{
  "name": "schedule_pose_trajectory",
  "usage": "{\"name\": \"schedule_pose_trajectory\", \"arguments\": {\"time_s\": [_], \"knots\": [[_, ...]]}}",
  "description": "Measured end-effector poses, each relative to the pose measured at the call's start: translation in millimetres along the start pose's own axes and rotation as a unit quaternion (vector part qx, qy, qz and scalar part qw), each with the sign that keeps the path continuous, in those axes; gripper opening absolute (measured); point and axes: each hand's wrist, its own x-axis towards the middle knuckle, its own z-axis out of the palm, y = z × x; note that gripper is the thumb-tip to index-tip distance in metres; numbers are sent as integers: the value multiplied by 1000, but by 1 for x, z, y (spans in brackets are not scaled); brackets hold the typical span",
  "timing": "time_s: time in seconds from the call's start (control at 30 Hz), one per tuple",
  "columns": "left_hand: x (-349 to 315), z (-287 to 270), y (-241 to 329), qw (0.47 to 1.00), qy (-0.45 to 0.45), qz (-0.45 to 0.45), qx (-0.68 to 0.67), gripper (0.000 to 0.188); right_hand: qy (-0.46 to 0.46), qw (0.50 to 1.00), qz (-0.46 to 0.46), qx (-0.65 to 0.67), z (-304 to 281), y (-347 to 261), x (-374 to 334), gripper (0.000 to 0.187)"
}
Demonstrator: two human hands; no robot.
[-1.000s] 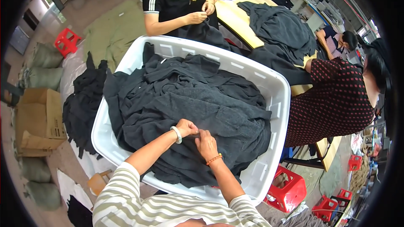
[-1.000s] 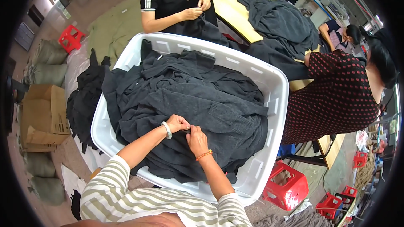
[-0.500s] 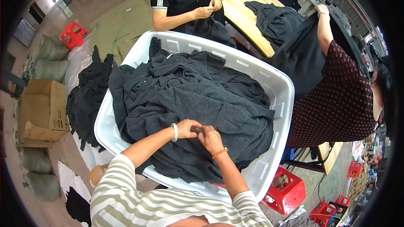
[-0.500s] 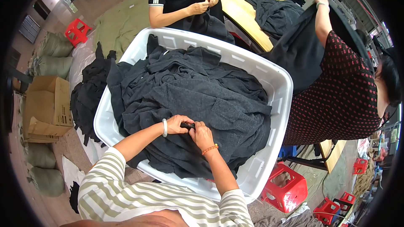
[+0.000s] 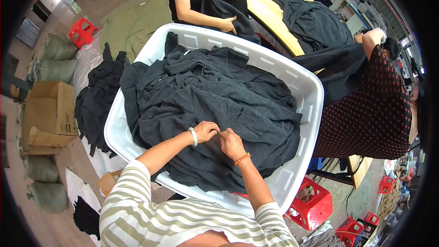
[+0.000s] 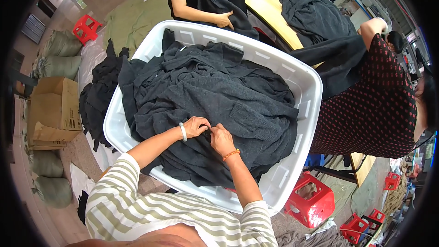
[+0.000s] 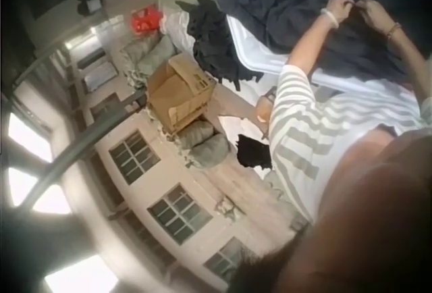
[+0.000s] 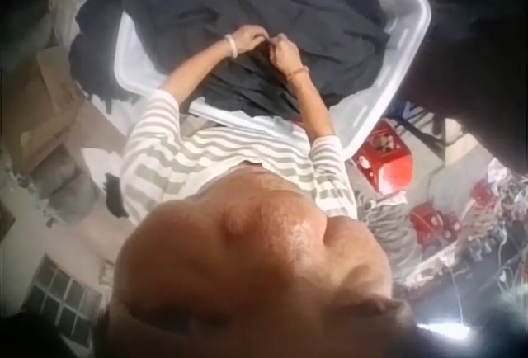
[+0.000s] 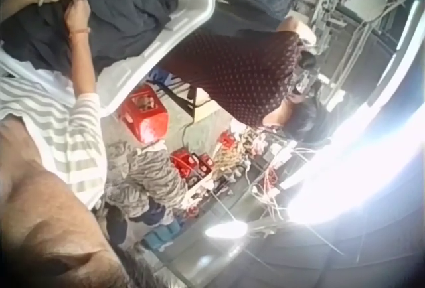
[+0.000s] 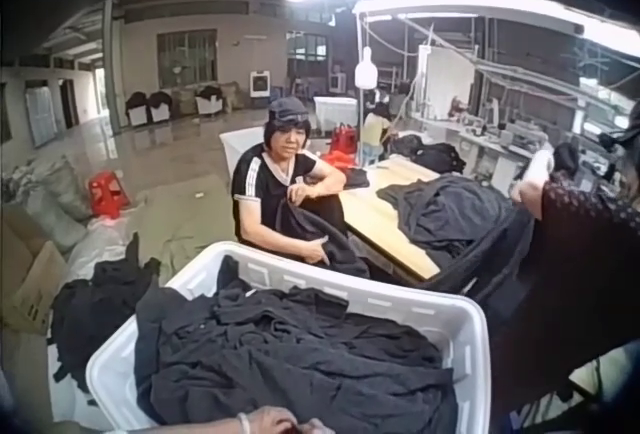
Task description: Sorting through black fabric pieces in a bin and trimming loose threads with a small tool.
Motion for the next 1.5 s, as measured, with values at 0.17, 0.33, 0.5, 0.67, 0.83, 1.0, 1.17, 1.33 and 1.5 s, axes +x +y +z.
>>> {"name": "schedule_pose_trajectory", "arguments": {"time_s": [0.17,0.33,0.5,0.67,0.83,1.0,1.17,1.33,1.5], "knots": [[6,6,-17,993,56,55,94,8,4,995,35,-94,-8,0,-15,13],[10,11,21,951,139,55,270,12,35,990,87,-107,-35,25,-59,11],[24,60,51,978,74,96,170,18,62,993,95,-33,-29,35,-83,13],[42,107,50,974,145,10,173,39,88,991,98,-7,-30,21,-89,11],[61,105,34,968,137,93,189,40,91,991,92,-11,-23,27,-91,11],[81,100,31,972,-12,21,232,38,67,991,117,-5,-36,35,-80,13],[93,117,28,962,196,-189,-27,28,88,991,92,-52,-47,36,-75,11],[107,151,-1,928,273,-248,55,10,91,991,84,-58,-38,46,-71,15],[83,132,6,957,68,-261,-106,16,118,988,96,-18,-37,37,-72,15]]}}
